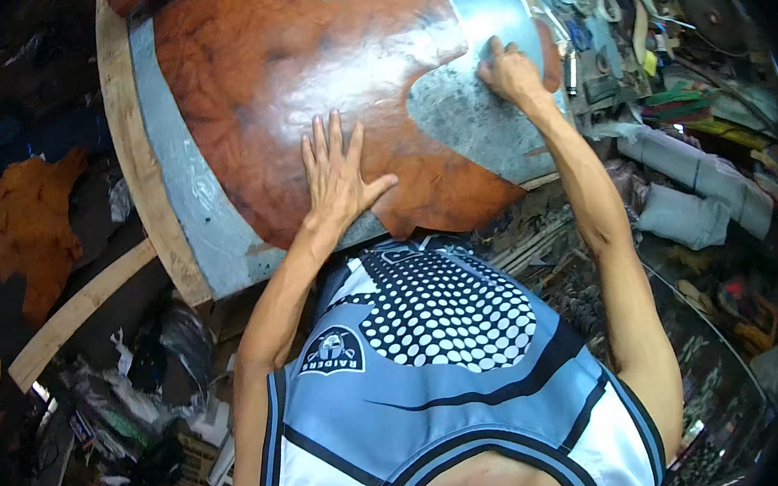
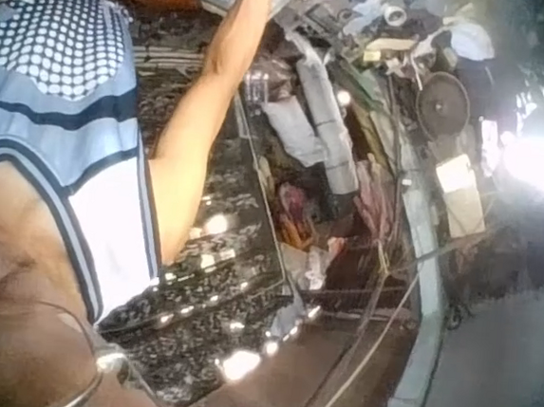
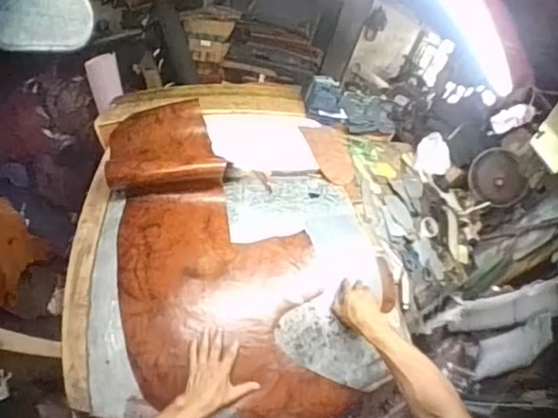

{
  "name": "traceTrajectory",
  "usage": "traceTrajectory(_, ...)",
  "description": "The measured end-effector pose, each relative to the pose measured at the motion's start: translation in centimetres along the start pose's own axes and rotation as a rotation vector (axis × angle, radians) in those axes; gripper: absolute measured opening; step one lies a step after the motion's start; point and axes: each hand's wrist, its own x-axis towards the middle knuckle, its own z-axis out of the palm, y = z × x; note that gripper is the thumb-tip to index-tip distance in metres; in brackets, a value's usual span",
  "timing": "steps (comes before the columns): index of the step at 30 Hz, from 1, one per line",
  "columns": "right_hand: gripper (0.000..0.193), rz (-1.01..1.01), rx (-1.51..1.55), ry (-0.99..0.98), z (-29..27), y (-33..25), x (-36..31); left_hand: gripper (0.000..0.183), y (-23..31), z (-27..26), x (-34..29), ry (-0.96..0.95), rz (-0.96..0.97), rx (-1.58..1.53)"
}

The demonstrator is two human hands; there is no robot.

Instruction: Cutting out patterns from a large sheet of leather using a utility knife.

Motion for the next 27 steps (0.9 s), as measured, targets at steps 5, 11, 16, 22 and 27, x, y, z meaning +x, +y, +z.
traceTrajectory(5,0.048,-0.108,-0.148,-0.023,3.4,-0.5,2.2,0.095,1.4,1.7,0.3,-0.045,0.04,-0.04)
traceTrajectory(11,0.05,0.019,-0.09,0.049,-4.4,3.7,1.9,0.082,0.9,2.1,1.2,0.06,0.102,-0.128)
traceTrajectory(16,0.076,0.356,0.254,-0.061,-2.0,7.6,5.2,0.078,-0.4,1.6,0.5,0.066,0.102,-0.123)
traceTrajectory(22,0.098,0.434,0.374,-0.14,-2.1,9.8,7.1,0.079,-0.3,0.7,-0.8,0.012,0.082,-0.088)
traceTrajectory(27,0.092,0.414,0.25,-0.188,-2.5,7.4,8.6,0.079,-0.3,0.6,-1.4,-0.006,0.032,-0.07)
